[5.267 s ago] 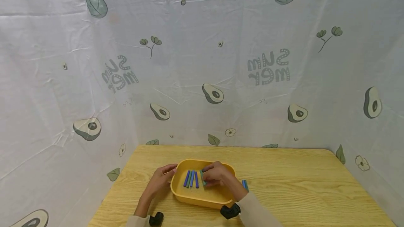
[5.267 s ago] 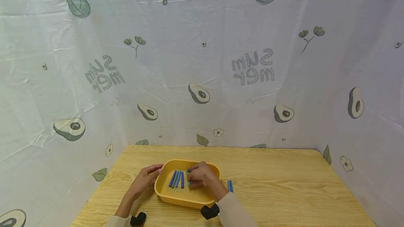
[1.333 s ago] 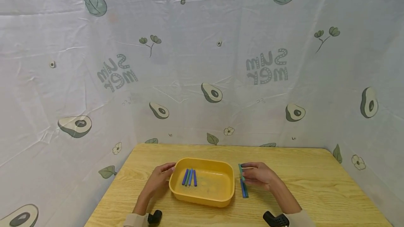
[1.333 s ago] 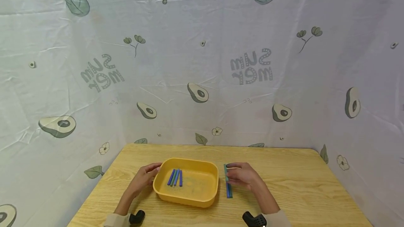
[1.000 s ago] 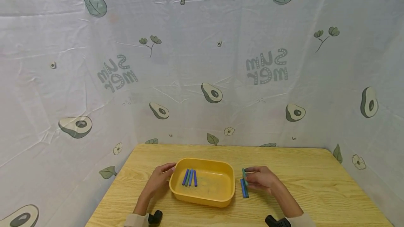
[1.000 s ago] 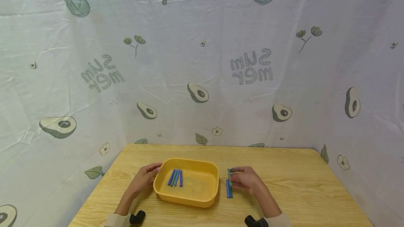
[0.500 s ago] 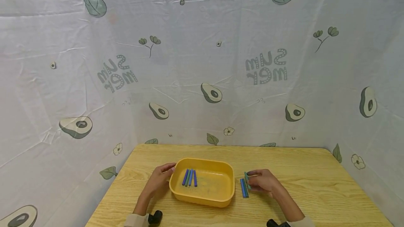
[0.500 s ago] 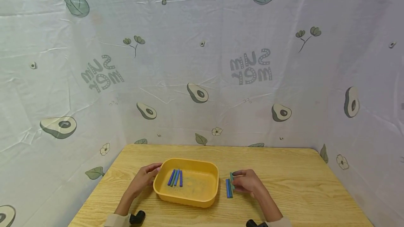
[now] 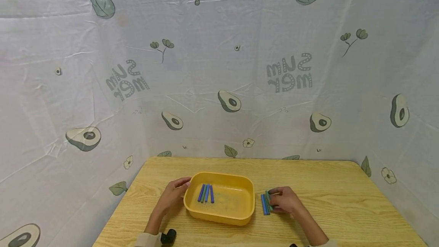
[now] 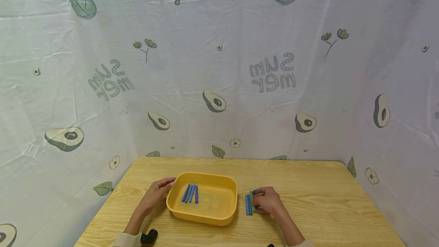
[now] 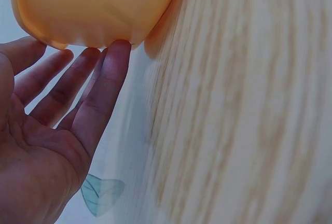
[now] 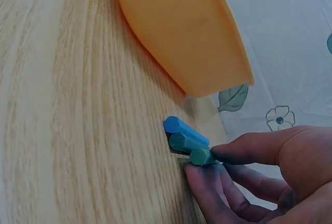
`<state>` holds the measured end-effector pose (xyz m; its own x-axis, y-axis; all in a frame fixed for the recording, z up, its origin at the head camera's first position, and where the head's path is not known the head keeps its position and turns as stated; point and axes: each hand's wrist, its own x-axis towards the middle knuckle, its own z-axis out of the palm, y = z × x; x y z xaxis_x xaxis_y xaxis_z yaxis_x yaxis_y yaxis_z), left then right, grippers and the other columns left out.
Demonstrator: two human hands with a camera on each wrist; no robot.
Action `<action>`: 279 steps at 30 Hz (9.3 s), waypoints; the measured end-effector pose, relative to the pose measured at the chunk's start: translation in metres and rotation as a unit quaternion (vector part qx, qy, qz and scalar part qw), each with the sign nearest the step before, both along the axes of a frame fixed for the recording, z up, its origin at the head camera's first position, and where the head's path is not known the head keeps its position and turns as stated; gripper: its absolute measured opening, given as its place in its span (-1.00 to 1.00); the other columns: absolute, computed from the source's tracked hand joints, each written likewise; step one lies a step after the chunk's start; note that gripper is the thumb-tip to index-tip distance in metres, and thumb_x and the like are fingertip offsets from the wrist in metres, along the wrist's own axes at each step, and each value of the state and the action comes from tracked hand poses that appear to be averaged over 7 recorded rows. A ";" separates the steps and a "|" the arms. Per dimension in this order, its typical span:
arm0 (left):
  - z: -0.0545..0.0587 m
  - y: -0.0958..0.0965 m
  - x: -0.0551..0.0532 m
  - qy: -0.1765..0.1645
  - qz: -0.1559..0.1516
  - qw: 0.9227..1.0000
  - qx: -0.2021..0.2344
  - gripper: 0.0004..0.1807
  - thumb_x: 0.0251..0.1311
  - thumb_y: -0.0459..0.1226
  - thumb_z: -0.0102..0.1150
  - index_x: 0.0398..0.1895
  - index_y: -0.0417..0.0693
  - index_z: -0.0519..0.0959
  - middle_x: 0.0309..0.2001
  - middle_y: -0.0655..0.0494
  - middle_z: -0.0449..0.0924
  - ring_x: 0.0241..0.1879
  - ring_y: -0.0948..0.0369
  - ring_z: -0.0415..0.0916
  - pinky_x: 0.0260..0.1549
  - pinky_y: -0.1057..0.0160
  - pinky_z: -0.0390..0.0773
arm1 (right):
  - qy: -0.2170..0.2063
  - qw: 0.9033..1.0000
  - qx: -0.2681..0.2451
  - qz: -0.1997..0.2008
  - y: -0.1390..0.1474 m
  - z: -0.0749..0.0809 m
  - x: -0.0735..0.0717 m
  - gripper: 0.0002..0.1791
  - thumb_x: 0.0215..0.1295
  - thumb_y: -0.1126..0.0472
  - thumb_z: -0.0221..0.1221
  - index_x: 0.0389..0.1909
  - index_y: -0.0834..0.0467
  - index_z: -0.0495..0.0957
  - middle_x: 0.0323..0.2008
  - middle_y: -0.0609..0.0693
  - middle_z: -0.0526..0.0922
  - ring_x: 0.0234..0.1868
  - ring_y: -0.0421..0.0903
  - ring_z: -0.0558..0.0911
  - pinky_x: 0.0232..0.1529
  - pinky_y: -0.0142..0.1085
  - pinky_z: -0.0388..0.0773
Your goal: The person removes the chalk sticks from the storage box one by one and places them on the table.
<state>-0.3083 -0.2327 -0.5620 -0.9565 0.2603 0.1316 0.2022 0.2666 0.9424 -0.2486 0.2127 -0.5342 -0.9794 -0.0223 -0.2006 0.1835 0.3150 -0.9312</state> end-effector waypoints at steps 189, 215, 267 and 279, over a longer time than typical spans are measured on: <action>-0.007 -0.002 0.001 -0.017 -0.012 1.000 0.024 -0.45 0.62 -0.06 0.14 0.45 -0.24 0.55 0.36 -0.30 0.61 0.12 -0.02 0.75 -0.09 0.08 0.83 | 0.030 0.993 -0.006 0.114 -0.172 0.010 -0.034 -0.47 0.29 0.37 0.41 0.23 0.53 0.58 -0.19 0.19 0.78 -0.20 0.03 0.81 -0.16 -0.09 0.85; -0.011 0.000 0.001 -0.018 -0.009 1.000 0.024 -0.45 0.62 -0.05 0.14 0.45 -0.25 0.54 0.38 -0.31 0.60 0.16 -0.02 0.72 -0.08 0.06 0.83 | 0.089 0.996 0.024 0.021 -0.198 -0.010 -0.041 -0.52 -0.01 0.53 0.54 0.01 0.48 0.71 -0.33 0.16 0.81 -0.45 0.02 0.82 -0.44 -0.14 0.80; -0.010 0.002 -0.002 -0.004 -0.006 1.000 0.019 -0.44 0.62 -0.05 0.13 0.44 -0.28 0.55 0.36 -0.31 0.60 0.24 -0.09 0.68 -0.08 0.14 0.82 | -0.019 0.996 -0.028 0.088 -0.165 0.007 -0.046 -0.48 0.24 0.45 0.35 0.24 0.46 0.62 -0.16 0.21 0.72 -0.30 -0.03 0.75 -0.22 -0.15 0.84; -0.011 0.004 -0.003 -0.004 -0.002 1.000 0.025 -0.44 0.63 -0.06 0.13 0.44 -0.28 0.55 0.38 -0.32 0.59 0.26 -0.11 0.67 -0.06 0.18 0.81 | -0.018 0.993 -0.041 0.109 -0.149 0.011 -0.051 -0.50 0.27 0.44 0.36 0.25 0.44 0.62 -0.19 0.20 0.75 -0.35 -0.06 0.79 -0.24 -0.15 0.84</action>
<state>-0.3110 -0.2284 -0.5733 -0.9566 0.2572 0.1368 0.1953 0.2181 0.9562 -0.2991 0.0640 -0.5231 -0.9418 -0.2502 -0.2246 0.1533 0.2748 -0.9492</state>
